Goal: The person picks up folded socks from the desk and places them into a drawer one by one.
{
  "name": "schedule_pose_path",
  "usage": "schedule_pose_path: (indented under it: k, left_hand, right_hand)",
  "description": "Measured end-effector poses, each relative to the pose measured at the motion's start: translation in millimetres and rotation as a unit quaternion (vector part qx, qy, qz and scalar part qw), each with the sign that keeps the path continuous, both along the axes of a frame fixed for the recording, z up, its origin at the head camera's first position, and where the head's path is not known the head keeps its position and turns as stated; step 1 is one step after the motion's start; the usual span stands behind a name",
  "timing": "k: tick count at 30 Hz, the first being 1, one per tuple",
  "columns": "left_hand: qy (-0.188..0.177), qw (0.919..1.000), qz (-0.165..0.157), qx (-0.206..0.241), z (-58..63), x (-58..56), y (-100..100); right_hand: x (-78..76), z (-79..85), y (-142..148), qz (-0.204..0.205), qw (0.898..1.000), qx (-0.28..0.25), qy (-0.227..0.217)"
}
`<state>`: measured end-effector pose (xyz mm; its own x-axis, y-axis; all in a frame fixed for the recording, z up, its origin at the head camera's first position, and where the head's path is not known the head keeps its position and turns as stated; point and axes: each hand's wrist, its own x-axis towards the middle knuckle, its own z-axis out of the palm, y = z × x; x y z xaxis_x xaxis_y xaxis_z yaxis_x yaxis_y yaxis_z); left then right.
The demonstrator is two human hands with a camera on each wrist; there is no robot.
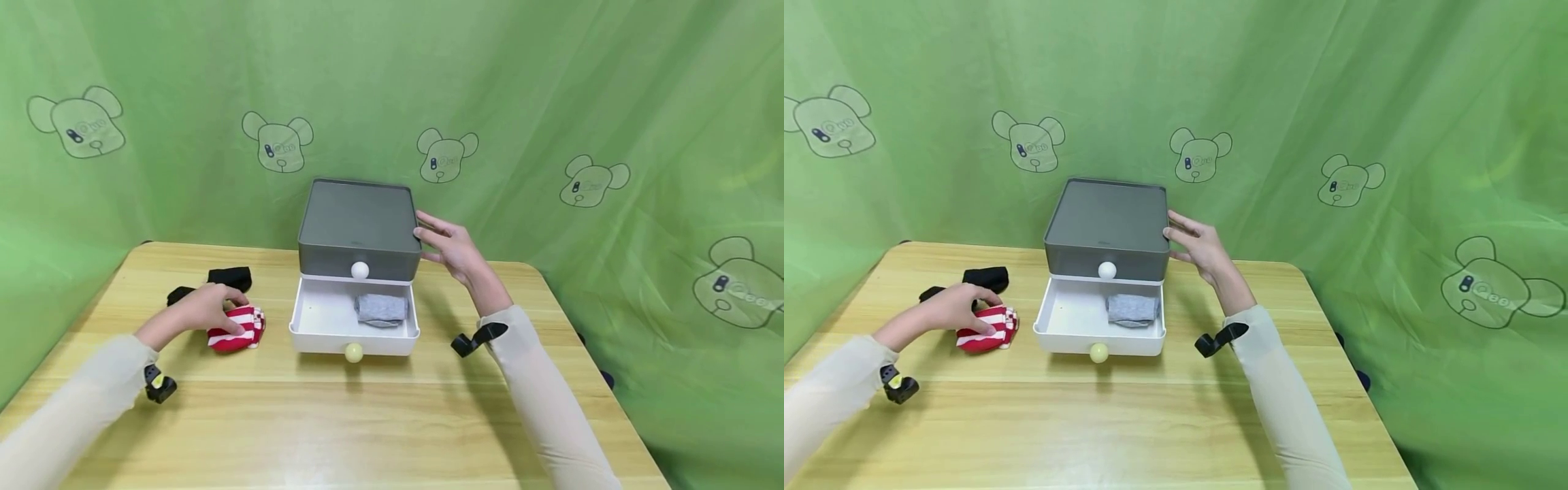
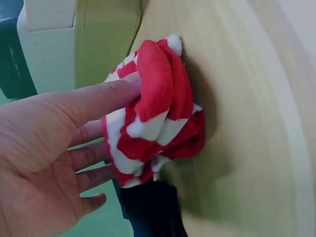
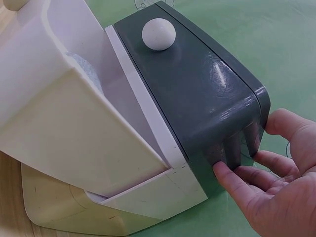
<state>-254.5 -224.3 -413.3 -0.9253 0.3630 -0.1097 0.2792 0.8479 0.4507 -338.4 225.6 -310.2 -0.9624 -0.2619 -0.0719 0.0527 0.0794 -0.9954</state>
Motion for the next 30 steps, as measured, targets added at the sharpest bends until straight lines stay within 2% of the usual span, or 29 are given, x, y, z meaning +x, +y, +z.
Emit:
schedule_pose_path:
  k: [4, 8, 19, 24, 30]
  left_hand:
    - [0.015, 0.9999, 0.002, -0.006, -4.2, 4.4, 4]
    - [0.018, 0.9998, -0.001, -0.009, -2.9, 6.4, 5]
    - [0.004, 0.9998, -0.016, 0.010, 7.4, 8.8, 15]
    - [-0.009, 0.9995, -0.026, 0.017, 13.5, 5.9, 16]
    - [-0.012, 0.9974, -0.042, 0.057, 26.5, 2.1, 14]
  right_hand:
    - [0.2, -1.3, 0, 0.000, 1.000, 0.003, -0.002]
    - [0.0, -1.7, 0, 0.000, 1.000, 0.001, -0.003]
    - [-1.1, -0.6, -1, 0.002, 1.000, -0.009, 0.001]
    - [-2.7, -1.3, 0, 0.000, 1.000, -0.008, 0.005]
    - [-2.7, -1.7, 0, -0.004, 1.000, -0.008, -0.002]
